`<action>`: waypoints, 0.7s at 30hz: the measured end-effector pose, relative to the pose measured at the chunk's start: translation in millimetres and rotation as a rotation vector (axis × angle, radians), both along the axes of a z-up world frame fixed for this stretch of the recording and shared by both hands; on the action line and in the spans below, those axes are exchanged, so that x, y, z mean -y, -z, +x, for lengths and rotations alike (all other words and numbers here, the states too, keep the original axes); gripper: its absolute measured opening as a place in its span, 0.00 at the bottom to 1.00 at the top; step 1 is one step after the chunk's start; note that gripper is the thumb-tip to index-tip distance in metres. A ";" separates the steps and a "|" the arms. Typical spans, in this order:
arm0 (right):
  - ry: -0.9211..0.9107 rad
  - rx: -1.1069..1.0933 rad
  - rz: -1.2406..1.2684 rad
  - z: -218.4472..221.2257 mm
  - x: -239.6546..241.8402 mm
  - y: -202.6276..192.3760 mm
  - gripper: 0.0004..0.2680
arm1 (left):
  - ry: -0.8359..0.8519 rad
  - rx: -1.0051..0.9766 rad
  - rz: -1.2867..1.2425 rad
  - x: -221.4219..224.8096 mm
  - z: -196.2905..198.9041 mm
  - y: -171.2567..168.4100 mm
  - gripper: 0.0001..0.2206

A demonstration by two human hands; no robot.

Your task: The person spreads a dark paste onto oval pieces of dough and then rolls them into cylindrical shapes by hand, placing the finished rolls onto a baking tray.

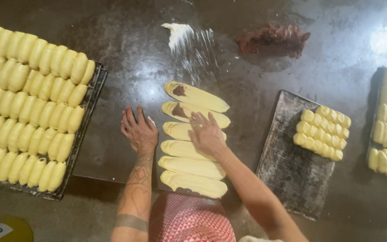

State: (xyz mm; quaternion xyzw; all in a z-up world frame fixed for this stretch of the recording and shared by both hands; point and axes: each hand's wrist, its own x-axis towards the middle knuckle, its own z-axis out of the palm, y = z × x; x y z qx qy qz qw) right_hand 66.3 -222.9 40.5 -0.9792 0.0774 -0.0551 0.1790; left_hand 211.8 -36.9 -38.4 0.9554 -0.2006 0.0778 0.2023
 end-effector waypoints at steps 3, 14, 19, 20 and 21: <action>0.160 -0.067 0.000 -30.9 51.4 20.4 0.12 | 0.009 0.008 -0.001 1.7 4.2 0.9 0.23; 0.596 0.128 -0.159 -49.1 345.8 67.6 0.19 | 0.004 0.065 0.106 4.1 -1.3 2.3 0.22; 0.565 0.116 -0.213 -12.0 394.8 98.6 0.19 | 0.000 0.027 0.141 8.2 1.8 -1.2 0.23; 0.591 0.079 -0.253 -8.5 397.0 104.0 0.17 | -0.002 0.022 0.133 8.6 -0.6 -1.4 0.23; 0.586 0.072 -0.245 -7.1 396.5 108.4 0.17 | -0.005 0.018 0.143 8.5 -1.4 -1.4 0.23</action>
